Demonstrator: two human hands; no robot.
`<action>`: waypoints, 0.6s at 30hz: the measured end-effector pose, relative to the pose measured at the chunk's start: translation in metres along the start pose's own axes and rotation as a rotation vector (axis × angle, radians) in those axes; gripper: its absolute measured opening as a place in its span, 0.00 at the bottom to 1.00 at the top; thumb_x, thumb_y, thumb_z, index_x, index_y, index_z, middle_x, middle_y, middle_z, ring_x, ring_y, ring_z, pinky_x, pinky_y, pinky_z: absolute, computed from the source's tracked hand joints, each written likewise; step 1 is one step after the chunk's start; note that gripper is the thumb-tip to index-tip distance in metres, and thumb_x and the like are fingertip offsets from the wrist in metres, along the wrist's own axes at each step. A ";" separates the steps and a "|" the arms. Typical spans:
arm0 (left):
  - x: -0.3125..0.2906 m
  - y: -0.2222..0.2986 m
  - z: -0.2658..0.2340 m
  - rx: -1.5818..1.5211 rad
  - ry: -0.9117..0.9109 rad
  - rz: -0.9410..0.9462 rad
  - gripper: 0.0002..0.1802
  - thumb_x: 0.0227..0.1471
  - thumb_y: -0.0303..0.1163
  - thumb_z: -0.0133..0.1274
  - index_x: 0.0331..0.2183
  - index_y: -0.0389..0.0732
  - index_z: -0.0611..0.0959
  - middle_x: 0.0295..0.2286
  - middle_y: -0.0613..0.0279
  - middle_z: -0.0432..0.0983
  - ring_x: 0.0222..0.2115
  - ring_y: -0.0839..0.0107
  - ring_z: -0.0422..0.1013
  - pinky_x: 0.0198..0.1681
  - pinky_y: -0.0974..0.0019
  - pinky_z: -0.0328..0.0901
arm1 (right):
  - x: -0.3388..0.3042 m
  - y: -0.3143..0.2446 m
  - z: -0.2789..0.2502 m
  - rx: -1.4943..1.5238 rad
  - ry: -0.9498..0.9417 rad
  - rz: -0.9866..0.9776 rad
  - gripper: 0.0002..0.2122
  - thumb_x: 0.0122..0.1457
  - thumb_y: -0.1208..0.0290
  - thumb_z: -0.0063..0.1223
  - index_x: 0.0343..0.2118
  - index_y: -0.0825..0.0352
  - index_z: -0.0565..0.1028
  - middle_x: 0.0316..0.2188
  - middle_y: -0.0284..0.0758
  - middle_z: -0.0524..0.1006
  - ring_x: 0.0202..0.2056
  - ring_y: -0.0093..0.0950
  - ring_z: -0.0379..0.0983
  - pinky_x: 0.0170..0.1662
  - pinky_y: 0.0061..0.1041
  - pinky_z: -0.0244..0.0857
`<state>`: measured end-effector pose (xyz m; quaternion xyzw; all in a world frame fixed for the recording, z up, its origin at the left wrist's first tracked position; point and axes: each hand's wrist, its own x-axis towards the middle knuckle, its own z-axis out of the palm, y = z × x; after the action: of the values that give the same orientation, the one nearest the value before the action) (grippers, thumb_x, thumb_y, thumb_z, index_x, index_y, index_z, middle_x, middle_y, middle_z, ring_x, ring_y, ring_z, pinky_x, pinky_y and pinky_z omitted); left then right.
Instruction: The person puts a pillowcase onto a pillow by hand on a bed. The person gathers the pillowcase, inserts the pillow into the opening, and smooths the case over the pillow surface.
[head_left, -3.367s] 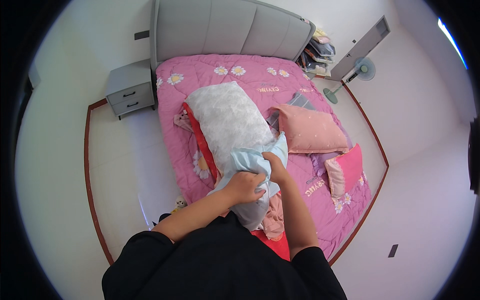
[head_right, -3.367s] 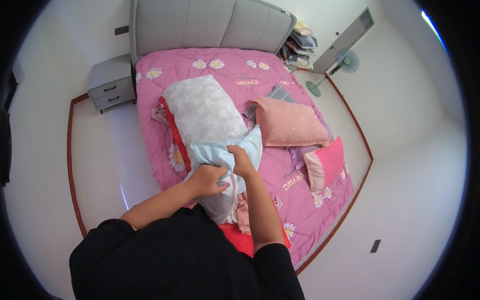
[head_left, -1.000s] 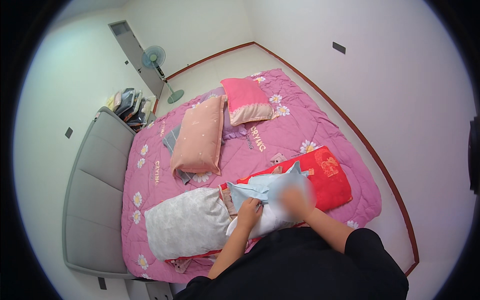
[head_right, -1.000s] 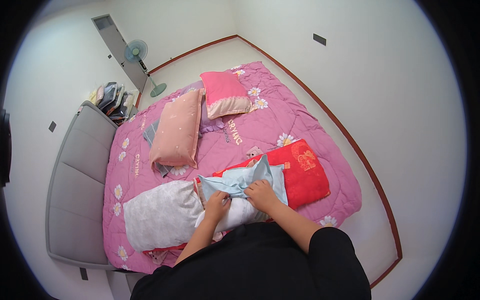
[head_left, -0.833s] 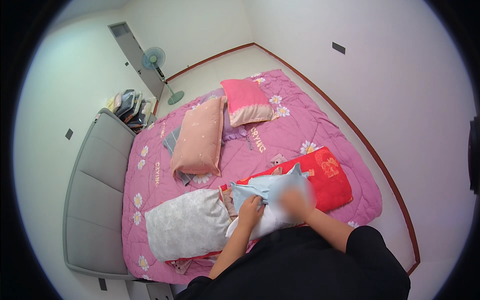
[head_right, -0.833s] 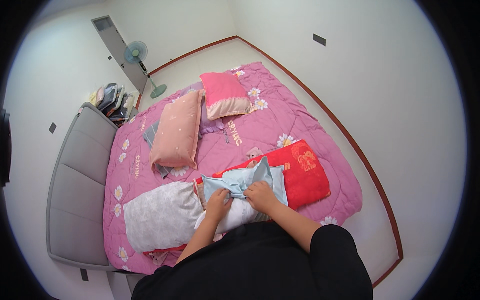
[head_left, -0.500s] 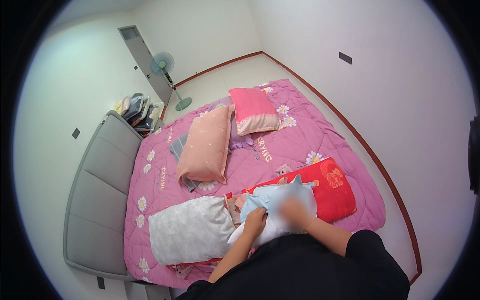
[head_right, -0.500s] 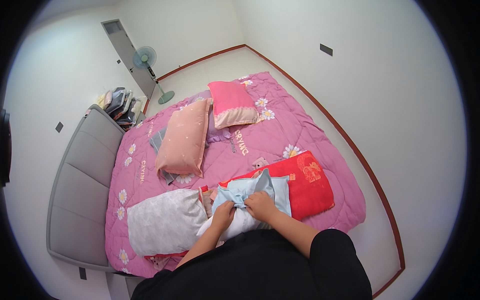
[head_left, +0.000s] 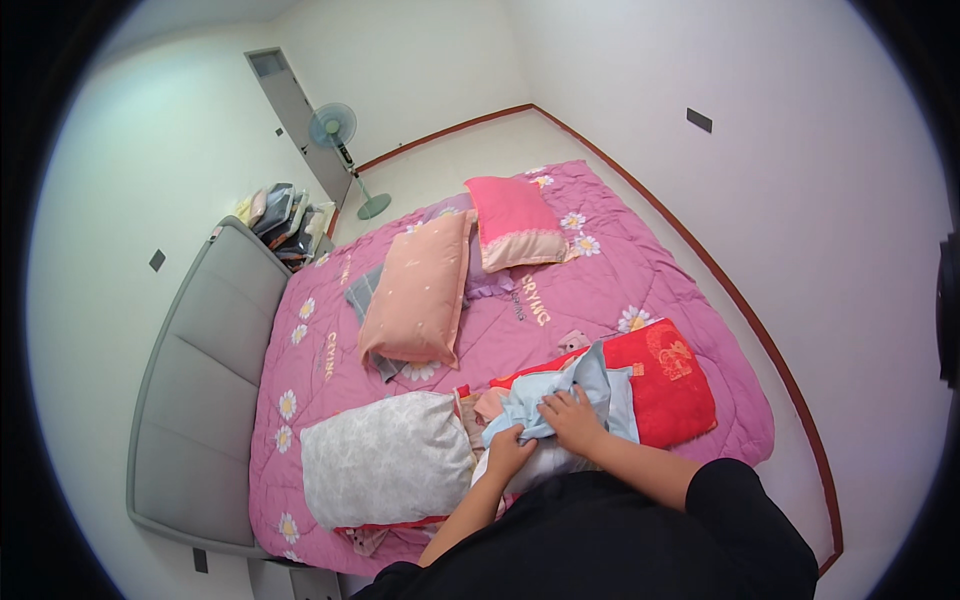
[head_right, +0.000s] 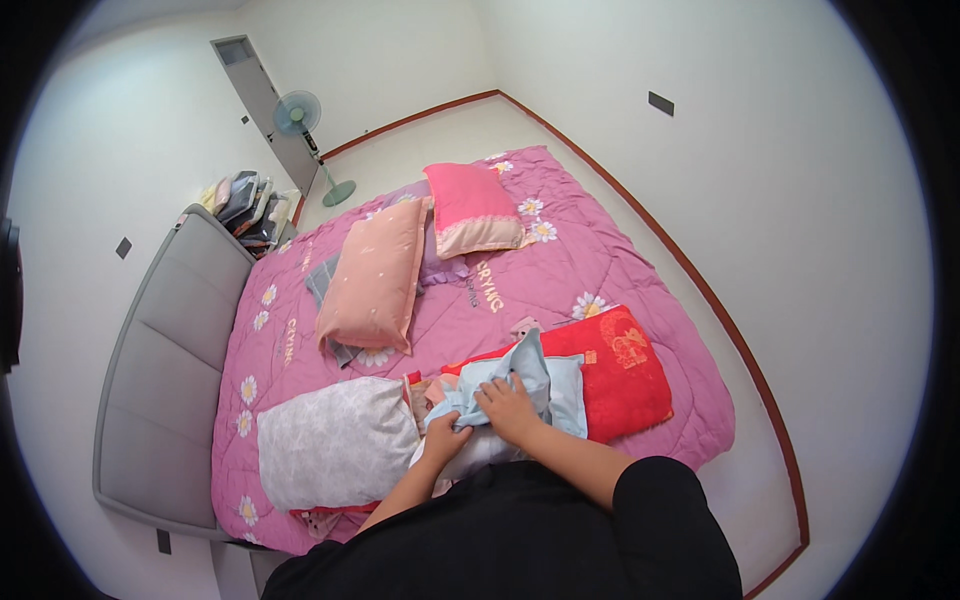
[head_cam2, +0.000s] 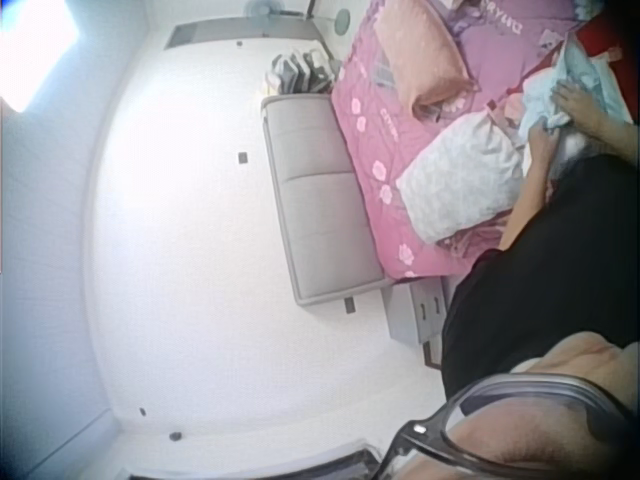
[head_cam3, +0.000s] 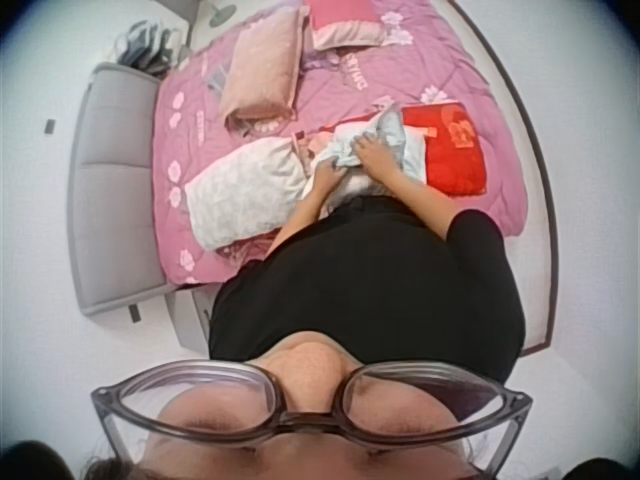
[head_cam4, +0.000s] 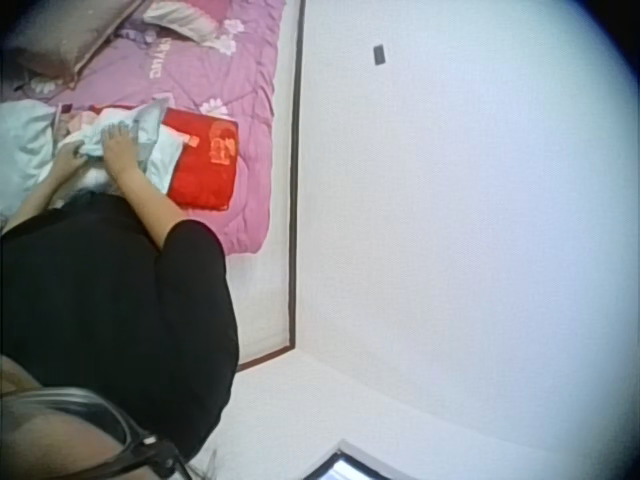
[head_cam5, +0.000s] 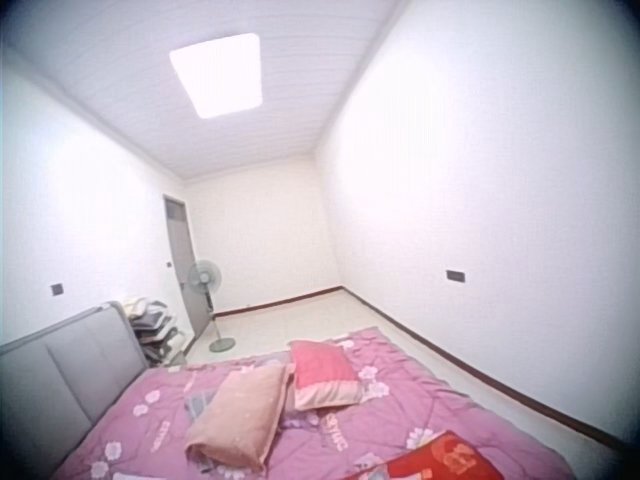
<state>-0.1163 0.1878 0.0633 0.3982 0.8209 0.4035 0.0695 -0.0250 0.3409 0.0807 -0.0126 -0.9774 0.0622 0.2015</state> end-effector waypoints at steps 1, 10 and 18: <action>-0.001 0.004 0.000 0.017 -0.063 -0.015 0.14 0.35 0.36 0.55 0.20 0.35 0.73 0.16 0.48 0.68 0.19 0.53 0.67 0.23 0.59 0.60 | 0.002 0.008 0.008 -0.016 0.113 0.027 0.13 0.45 0.72 0.45 0.36 0.60 0.71 0.38 0.33 0.70 0.44 0.30 0.63 0.53 0.44 0.48; 0.012 0.011 -0.016 0.199 -0.287 0.202 0.19 0.30 0.31 0.58 0.28 0.35 0.69 0.25 0.48 0.69 0.31 0.51 0.67 0.33 0.55 0.61 | 0.022 0.047 0.038 -0.015 0.071 0.168 0.08 0.42 0.76 0.45 0.27 0.60 0.72 0.28 0.29 0.72 0.38 0.27 0.66 0.51 0.41 0.50; 0.001 -0.018 -0.020 0.207 0.129 0.109 0.13 0.31 0.25 0.54 0.25 0.37 0.70 0.23 0.49 0.68 0.29 0.50 0.66 0.31 0.54 0.60 | 0.023 0.011 -0.010 0.314 0.011 -0.161 0.21 0.38 0.63 0.56 0.39 0.59 0.70 0.40 0.30 0.69 0.48 0.28 0.61 0.55 0.44 0.42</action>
<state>-0.1365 0.1702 0.0633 0.4206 0.8380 0.3443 -0.0469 -0.0419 0.3540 0.0976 0.0969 -0.9525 0.1975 0.2108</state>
